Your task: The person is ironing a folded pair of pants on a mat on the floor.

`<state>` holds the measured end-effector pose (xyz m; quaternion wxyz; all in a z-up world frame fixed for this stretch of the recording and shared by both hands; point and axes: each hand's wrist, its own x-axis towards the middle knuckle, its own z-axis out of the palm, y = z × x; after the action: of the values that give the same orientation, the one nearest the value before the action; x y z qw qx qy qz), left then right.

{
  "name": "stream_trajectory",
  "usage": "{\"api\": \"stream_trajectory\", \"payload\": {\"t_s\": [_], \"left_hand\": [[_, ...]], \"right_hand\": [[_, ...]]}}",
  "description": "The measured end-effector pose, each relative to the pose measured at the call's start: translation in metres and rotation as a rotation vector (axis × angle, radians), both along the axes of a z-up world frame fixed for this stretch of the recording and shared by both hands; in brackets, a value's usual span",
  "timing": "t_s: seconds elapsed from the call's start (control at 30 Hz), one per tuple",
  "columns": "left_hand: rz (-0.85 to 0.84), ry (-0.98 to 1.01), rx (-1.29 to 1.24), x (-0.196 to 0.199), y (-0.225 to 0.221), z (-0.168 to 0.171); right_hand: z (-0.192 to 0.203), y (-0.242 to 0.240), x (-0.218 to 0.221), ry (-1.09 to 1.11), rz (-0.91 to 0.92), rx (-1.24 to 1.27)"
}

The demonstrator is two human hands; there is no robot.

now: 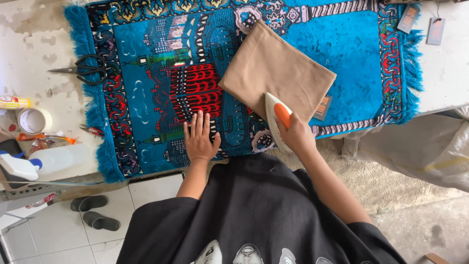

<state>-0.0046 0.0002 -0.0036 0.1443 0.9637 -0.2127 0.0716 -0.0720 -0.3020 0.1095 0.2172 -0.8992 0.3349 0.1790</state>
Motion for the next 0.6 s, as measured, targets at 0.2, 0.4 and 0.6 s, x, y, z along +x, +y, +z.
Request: {"api": "stream_trajectory", "payload": {"t_s": [0.2,0.4,0.6], "left_hand": [[-0.01,0.005,0.003,0.001,0.001,0.0],[-0.012,0.004,0.003,-0.001,-0.001,0.005],[-0.016,0.0,0.022,0.0,-0.001,0.001]], "right_hand": [[-0.028,-0.03,-0.015,0.017,-0.044,-0.081],[0.008,-0.023,0.01,-0.003,-0.005,0.069],[-0.027,-0.003,0.025,-0.049,-0.035,0.085]]}}
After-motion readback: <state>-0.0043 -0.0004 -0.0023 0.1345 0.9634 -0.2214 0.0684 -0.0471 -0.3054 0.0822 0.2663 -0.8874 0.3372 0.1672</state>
